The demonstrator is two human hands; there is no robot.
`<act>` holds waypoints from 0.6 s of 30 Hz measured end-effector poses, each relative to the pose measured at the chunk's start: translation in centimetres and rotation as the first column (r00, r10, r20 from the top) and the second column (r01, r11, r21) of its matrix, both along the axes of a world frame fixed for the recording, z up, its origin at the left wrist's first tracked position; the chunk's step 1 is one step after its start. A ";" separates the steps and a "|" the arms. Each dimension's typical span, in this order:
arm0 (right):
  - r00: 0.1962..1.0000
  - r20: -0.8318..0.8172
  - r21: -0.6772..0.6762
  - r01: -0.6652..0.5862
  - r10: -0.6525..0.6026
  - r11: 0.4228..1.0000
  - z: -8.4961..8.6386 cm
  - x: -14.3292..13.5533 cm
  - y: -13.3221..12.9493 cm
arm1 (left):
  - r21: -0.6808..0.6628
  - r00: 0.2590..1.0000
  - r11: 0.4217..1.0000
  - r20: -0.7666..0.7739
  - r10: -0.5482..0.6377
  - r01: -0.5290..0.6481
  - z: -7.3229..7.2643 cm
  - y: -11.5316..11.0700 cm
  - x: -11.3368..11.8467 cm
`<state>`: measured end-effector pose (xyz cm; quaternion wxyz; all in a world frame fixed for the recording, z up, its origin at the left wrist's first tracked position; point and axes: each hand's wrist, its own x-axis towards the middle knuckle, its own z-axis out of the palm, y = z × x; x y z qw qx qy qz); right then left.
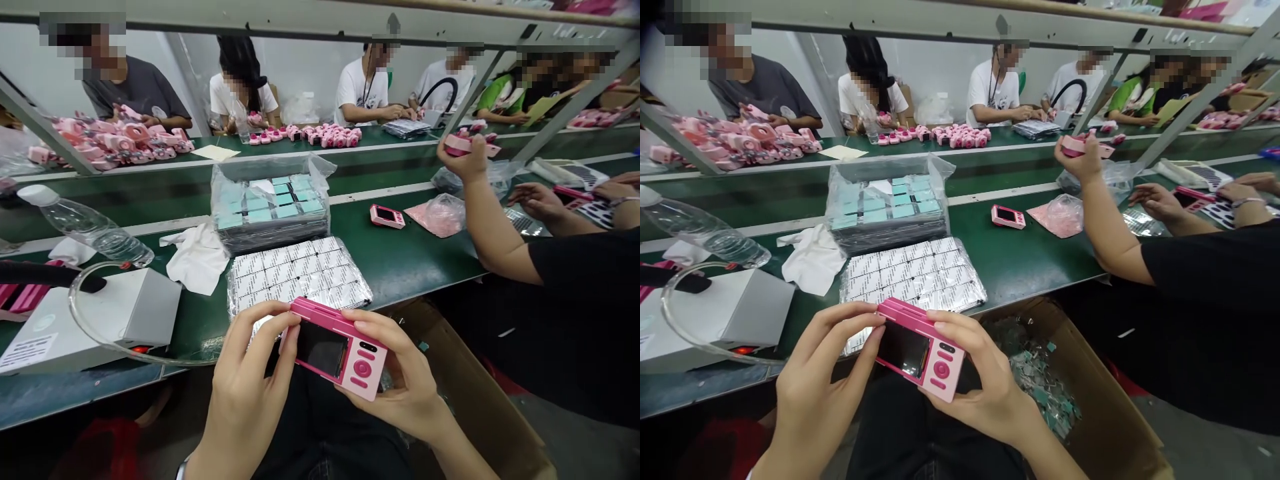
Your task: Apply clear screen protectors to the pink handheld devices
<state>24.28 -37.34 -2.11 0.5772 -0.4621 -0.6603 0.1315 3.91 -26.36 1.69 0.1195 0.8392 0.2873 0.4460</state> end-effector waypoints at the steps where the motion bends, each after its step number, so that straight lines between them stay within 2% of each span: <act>1: 1.000 0.006 -0.001 0.002 -0.002 1.000 0.0 0.1 -0.1 | 0.001 1.000 1.000 -0.006 -0.006 0.006 0.0 0.1 0.2; 5: 0.999 0.036 0.015 0.028 -0.028 1.000 -0.3 0.6 -0.5 | 0.023 0.999 0.999 -0.030 -0.036 0.036 0.0 0.0 0.8; 9: 0.987 0.119 0.090 0.096 -0.107 0.991 -0.6 1.3 -1.0 | 0.016 0.996 0.997 -0.049 -0.080 0.081 0.1 -0.4 1.4; 14: 0.936 0.284 0.222 0.148 -0.209 0.964 -0.8 2.5 -1.8 | 0.018 0.987 0.988 -0.053 -0.153 0.154 0.2 -1.0 2.4; 18: 0.893 0.349 0.296 0.184 -0.286 0.937 -1.3 3.9 -2.9 | 0.011 0.977 0.979 -0.059 -0.203 0.204 -0.1 -1.7 3.7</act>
